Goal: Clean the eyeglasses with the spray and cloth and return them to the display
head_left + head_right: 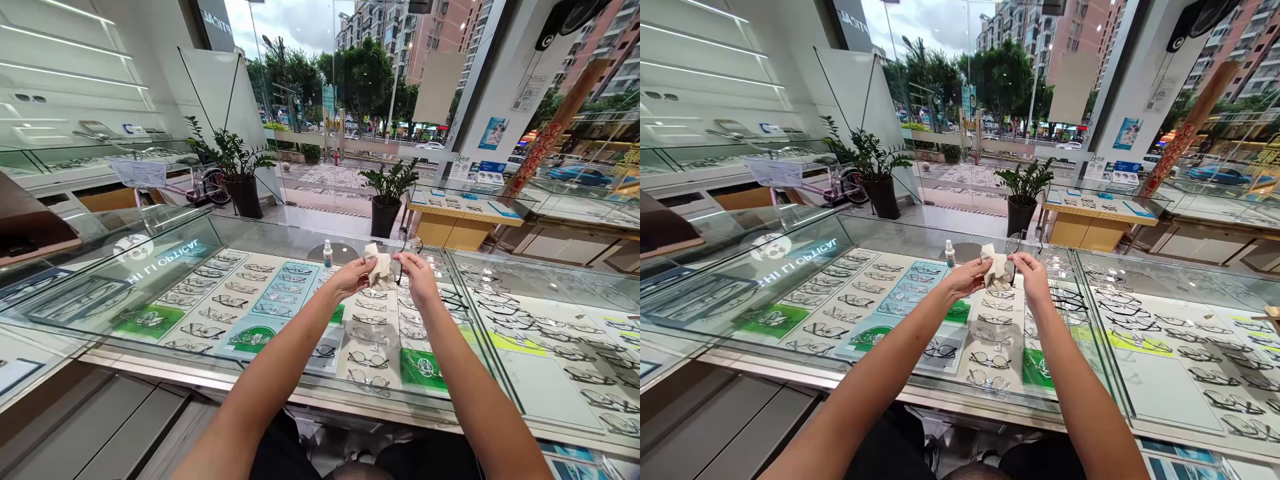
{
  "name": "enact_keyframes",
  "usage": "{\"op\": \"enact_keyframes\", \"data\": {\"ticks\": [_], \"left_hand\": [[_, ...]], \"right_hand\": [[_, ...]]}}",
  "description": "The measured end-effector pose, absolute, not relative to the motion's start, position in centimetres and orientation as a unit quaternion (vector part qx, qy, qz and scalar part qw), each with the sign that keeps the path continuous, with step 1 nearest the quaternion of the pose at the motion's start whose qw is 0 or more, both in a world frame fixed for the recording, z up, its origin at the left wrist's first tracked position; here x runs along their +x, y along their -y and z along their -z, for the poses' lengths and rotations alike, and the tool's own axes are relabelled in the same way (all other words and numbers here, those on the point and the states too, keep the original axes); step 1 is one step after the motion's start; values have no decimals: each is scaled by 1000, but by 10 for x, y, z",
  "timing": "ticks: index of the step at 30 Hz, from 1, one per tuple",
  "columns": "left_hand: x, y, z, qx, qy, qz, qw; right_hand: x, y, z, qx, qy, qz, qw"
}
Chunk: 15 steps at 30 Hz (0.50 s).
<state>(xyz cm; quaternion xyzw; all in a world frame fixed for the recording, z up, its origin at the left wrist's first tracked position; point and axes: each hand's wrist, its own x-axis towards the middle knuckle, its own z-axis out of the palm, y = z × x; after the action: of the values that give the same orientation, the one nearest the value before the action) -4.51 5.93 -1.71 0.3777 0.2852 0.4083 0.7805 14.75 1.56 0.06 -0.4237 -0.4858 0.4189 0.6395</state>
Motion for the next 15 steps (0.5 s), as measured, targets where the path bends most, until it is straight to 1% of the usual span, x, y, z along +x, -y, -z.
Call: {"op": "enact_keyframes", "data": {"ticks": [4,7,11,15], "left_hand": [[-40,-59,22,399,-297,-420,760],[-38,-60,24,419,-303,-425,743],[-38,-60,25,453,-304,-390,742],[-38,-55,21,487,-266,-351,754]], "right_hand": [[147,-14,6,-408,465,-457,639],[149,-12,7,-413,463,-460,635],[152,-11,9,-414,471,-464,626],[149,-9,11,-412,475,-470,619]]}}
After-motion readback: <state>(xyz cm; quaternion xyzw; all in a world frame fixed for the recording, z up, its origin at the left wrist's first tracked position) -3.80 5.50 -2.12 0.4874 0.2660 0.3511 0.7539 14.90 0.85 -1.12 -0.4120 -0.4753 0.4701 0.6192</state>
